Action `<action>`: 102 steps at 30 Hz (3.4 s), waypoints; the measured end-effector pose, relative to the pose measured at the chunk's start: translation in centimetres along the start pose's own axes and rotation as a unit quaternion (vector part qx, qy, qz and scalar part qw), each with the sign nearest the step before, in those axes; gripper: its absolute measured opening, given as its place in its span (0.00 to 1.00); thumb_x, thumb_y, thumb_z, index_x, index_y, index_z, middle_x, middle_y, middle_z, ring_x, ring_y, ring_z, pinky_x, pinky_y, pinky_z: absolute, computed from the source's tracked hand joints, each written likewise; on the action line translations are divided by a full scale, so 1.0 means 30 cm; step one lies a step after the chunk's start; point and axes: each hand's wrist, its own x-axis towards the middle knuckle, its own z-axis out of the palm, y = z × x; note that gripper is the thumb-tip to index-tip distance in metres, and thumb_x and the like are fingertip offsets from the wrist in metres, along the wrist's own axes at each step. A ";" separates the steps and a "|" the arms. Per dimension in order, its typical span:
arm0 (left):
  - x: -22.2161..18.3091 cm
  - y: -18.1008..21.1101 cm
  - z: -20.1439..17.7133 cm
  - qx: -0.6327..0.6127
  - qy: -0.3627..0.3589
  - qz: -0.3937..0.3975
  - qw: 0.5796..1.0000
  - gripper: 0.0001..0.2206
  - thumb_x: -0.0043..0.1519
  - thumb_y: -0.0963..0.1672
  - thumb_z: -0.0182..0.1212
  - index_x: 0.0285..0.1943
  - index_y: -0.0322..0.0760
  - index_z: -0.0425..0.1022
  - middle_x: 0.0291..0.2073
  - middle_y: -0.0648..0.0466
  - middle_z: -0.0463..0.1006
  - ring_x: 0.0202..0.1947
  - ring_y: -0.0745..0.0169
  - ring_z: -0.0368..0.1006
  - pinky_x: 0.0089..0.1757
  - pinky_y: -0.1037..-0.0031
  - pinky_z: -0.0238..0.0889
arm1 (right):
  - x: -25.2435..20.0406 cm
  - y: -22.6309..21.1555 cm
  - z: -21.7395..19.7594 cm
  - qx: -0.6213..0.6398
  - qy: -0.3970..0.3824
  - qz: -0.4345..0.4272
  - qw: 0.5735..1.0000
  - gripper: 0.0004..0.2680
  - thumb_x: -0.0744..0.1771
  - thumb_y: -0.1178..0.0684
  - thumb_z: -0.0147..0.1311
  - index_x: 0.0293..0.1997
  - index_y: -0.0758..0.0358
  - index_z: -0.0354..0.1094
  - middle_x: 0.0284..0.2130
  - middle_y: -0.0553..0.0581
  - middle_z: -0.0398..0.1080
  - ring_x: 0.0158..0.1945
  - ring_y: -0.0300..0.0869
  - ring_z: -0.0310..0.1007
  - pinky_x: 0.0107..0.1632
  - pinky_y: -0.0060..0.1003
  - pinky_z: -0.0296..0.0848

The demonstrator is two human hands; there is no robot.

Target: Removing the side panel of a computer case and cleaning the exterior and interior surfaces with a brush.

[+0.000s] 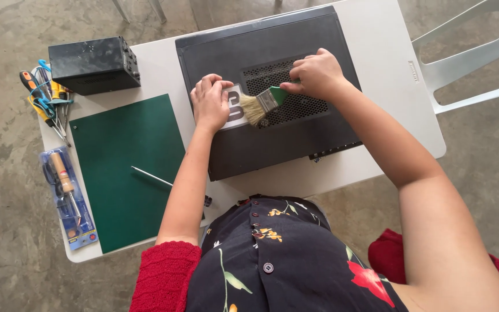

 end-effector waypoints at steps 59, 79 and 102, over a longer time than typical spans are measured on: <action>-0.509 -0.015 0.010 -0.201 0.095 -0.246 0.944 0.25 0.75 0.51 0.51 0.77 0.36 0.58 0.67 0.37 0.69 0.66 0.36 0.69 0.62 0.49 0.67 | -0.011 -0.592 -0.407 0.525 0.163 0.146 0.823 0.08 0.69 0.53 0.59 0.53 0.47 0.69 0.33 0.57 0.79 0.42 0.57 0.81 0.48 0.55 0.78; -0.470 0.012 -0.035 -0.245 0.074 -0.259 0.931 0.28 0.72 0.52 0.49 0.77 0.33 0.57 0.71 0.43 0.66 0.70 0.45 0.64 0.64 0.59 0.62 | 0.022 -0.146 -0.246 0.219 0.174 0.319 0.906 0.08 0.70 0.59 0.47 0.51 0.57 0.72 0.34 0.69 0.69 0.32 0.67 0.73 0.37 0.60 0.73; -0.508 -0.024 0.020 -0.109 0.142 -0.210 0.961 0.23 0.73 0.50 0.57 0.73 0.37 0.64 0.66 0.42 0.67 0.60 0.42 0.75 0.55 0.53 0.73 | -0.287 0.201 0.045 0.202 0.225 0.421 0.855 0.05 0.69 0.58 0.51 0.44 0.54 0.73 0.36 0.61 0.69 0.46 0.60 0.78 0.53 0.51 0.76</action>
